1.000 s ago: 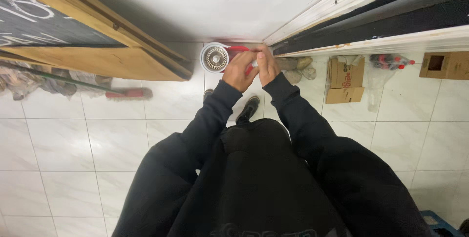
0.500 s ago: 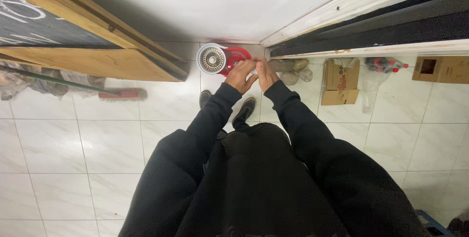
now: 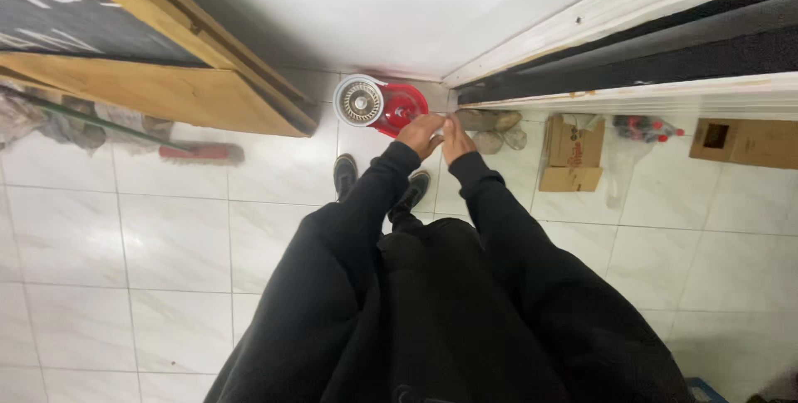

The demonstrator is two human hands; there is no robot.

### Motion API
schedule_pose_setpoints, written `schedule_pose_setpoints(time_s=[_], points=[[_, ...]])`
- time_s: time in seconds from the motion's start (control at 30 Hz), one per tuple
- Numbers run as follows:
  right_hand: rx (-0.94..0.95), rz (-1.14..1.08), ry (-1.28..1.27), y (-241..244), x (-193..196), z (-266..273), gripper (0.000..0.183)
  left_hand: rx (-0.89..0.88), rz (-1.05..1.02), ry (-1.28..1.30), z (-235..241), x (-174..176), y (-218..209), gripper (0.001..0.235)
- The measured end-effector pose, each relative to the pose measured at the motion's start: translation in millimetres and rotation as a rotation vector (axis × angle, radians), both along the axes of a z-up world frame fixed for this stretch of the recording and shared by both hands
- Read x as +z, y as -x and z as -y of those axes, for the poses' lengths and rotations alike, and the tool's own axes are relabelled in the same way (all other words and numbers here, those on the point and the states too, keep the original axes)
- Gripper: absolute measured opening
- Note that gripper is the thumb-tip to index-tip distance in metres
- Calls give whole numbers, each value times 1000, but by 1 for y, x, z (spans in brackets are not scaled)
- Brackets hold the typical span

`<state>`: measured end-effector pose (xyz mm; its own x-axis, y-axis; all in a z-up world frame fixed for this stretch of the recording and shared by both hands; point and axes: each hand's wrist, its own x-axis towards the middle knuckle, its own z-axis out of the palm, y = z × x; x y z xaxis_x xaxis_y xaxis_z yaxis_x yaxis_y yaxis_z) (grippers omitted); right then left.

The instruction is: The person attaches the handle parts of a mop and manipulates the mop head over a red bucket. They handle the plastic components and the mop assembly by hand, then place a small cylindrical object into the mop head structure.

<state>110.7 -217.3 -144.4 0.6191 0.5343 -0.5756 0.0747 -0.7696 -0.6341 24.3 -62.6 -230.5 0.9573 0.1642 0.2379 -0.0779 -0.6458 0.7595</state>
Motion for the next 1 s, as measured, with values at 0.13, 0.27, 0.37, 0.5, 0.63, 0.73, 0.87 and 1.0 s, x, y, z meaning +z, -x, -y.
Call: schedule_pose_setpoints(time_s=[0.13,0.27,0.37,0.5,0.63,0.73,0.87,1.0], points=[[50,39,-76,4,-9,31,83,24,-213,38,2,6,-7,48],[89,143,-197,-2,21,39,61,124,-314,-17,-22,19,-14,43],[57,106,-316,-10,70,37,57,125,-230,0,-39,116,4,39],[160,338,-581,-32,152,31,57,181,-94,9,-43,251,24,38],[276,400,-851,-24,260,13,64,266,230,128,-35,343,52,33],[324,351,-922,-13,296,1,63,297,277,123,-29,383,60,33],[291,302,-946,-14,262,0,53,315,319,135,-29,402,60,29],[262,396,-826,-18,231,-5,43,281,264,219,-30,339,56,32]])
